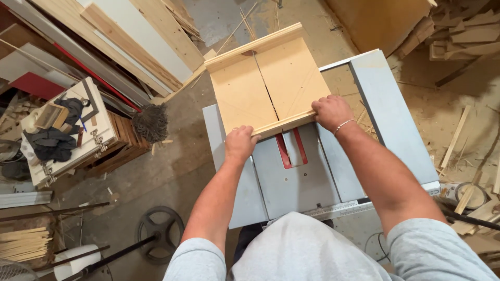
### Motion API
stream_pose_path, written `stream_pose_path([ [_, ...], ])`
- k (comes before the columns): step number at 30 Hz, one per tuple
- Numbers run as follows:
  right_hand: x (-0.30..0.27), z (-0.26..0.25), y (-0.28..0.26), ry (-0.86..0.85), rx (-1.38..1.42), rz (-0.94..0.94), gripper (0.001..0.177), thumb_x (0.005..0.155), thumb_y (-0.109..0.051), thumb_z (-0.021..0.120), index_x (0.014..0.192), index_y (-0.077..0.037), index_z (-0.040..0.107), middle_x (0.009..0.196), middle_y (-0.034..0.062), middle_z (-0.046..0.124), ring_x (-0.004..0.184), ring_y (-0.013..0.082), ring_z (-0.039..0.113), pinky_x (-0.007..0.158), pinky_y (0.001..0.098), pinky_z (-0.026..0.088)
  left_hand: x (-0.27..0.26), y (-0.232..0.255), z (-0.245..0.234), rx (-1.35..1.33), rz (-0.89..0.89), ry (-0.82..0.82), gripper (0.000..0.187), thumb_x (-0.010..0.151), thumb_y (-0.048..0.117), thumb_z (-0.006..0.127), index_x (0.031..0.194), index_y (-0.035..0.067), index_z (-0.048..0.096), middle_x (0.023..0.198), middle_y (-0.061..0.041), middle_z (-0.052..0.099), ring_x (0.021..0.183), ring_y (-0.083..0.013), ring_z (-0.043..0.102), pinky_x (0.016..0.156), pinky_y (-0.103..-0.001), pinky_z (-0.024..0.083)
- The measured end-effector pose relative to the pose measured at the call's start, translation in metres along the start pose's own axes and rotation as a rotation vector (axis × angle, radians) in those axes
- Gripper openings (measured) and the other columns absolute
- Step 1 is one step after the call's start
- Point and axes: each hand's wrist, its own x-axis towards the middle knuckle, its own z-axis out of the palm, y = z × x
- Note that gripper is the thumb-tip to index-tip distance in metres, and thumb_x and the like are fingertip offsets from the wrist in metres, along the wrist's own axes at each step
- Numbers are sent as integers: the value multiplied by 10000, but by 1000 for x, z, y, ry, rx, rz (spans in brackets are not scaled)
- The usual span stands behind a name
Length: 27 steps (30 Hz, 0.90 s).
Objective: Organizing wooden blocks into a crosscut sled on a table saw
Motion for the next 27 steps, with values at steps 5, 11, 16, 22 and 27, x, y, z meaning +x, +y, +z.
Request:
stream_pose_path([
  [5,-36,-29,-8,13,99,-13,212,790,-488,701,873,-293,690,809,-3,683,848,246,694,833,394,566,-25,13,-26,-74,-56,-85,384,841,525,729,911,155,656,851,-91,690,861,-387,723,809,-505,604],
  [11,-118,-36,-29,-96,77,-30,168,811,-431,651,849,-267,668,811,-4,688,847,234,696,794,405,564,-93,34,-20,-95,58,-185,343,881,493,706,920,156,660,843,-101,698,858,-348,734,779,-475,609],
  [16,-210,-98,-51,-319,239,-15,178,915,-421,601,998,-289,686,942,-35,698,953,185,665,911,366,524,-172,50,-22,-166,187,-378,325,916,437,696,994,127,635,928,-112,689,871,-350,685,752,-484,555],
  [22,-222,-85,-48,-255,292,-136,190,905,-368,659,1041,-234,663,965,-18,725,893,209,658,860,367,506,-199,38,-7,-79,371,-52,311,800,272,822,909,129,568,799,-50,595,689,-309,593,537,-444,440],
  [27,-197,-10,-34,16,213,-256,345,807,-437,730,1086,-246,666,904,-20,690,922,210,684,946,415,533,-162,2,44,54,484,-35,206,909,400,630,961,206,585,795,-17,578,715,-273,661,602,-426,537],
])
